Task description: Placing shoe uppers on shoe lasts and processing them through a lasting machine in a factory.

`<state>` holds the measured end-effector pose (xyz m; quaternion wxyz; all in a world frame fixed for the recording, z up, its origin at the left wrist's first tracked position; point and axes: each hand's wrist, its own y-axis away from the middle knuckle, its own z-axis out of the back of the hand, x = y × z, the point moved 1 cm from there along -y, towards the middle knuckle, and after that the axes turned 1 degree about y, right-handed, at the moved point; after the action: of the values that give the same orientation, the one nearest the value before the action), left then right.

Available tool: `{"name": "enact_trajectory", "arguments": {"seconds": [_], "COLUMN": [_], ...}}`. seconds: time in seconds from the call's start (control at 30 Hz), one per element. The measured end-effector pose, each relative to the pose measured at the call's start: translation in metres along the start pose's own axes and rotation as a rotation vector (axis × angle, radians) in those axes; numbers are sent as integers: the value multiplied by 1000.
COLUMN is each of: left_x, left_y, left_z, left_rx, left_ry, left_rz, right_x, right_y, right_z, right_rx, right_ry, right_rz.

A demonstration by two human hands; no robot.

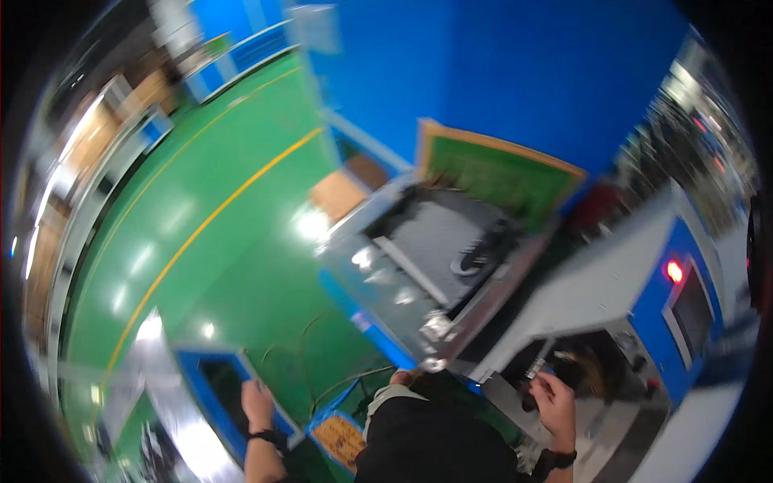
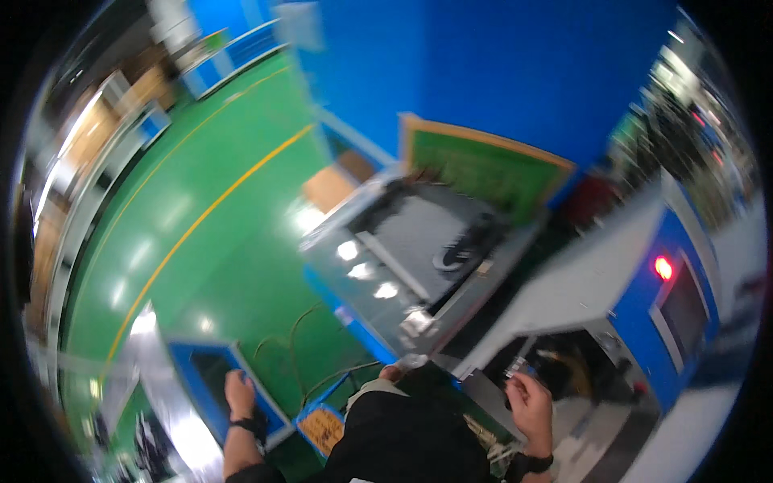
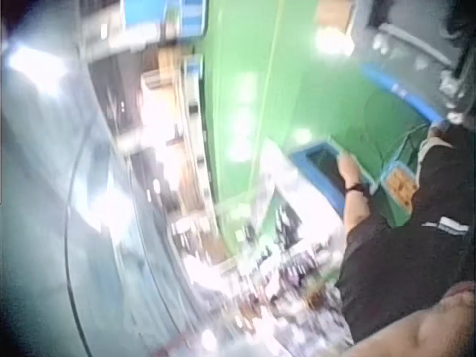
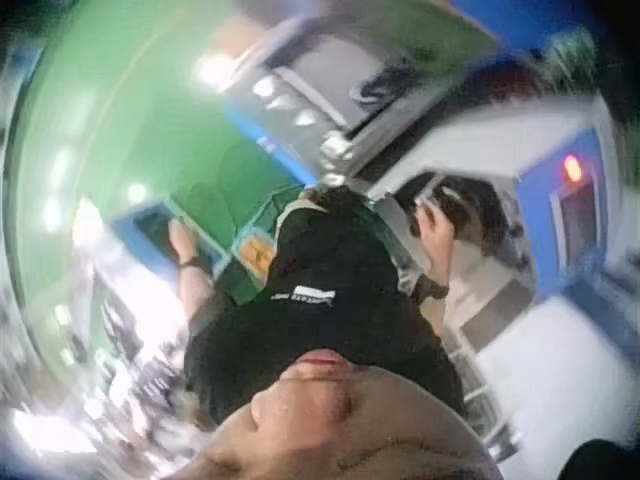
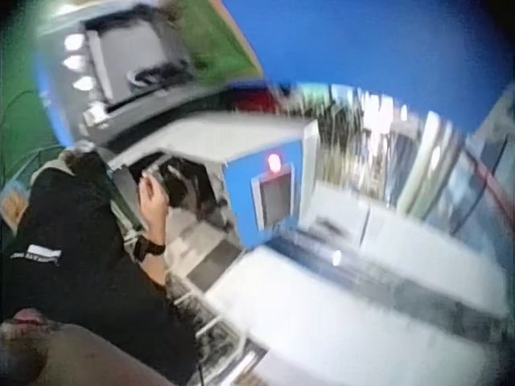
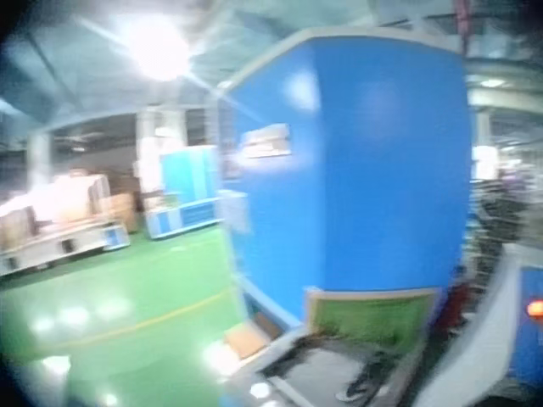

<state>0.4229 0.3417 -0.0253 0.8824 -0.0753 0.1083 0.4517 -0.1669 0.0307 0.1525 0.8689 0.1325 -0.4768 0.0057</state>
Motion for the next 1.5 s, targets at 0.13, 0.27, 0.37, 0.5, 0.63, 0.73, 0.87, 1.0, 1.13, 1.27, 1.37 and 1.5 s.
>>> {"name": "enact_trajectory", "arguments": {"seconds": [0.13, 0.27, 0.37, 0.5, 0.63, 0.73, 0.87, 1.0, 1.13, 1.27, 1.37, 1.5], "left_x": [-222, -439, -555, -660, -687, -657, -592, -547, -540, -557, -546, -548], "left_y": [-62, -103, -125, -129, -121, -151, -143, -78, 1, 50, 71, 126], "left_z": [-113, -178, -235, -270, -274, -272, -191, -89, 7, 52, 34, 29], "left_rx": [392, 600, 631, 841, 953, 1171, 1524, 1718, 1933, 1497, 1023, 974], "left_ry": [276, 387, 511, 733, 825, 1099, 1486, 1314, 1187, 1328, 857, 573], "left_rz": [-722, -944, -903, -543, -306, -201, -24, 213, -233, -193, -710, -1120], "right_x": [11, 10, 13, -3, 0, 17, 32, 48, 69, 83, 70, 26], "right_y": [-1, 14, 25, 46, 35, 3, -24, -69, -82, -55, -22, 25], "right_z": [13, 18, 10, -9, -18, -17, -20, -48, -59, -33, -10, 31], "right_rx": [-158, -355, -468, -587, -590, -498, -239, 15, -208, -253, -390, -350], "right_ry": [-177, -188, -156, -220, -290, -232, -412, -543, -434, -676, -331, -152], "right_rz": [-103, -220, -332, -444, -533, -521, -404, 37, 273, 191, 294, 153]}}
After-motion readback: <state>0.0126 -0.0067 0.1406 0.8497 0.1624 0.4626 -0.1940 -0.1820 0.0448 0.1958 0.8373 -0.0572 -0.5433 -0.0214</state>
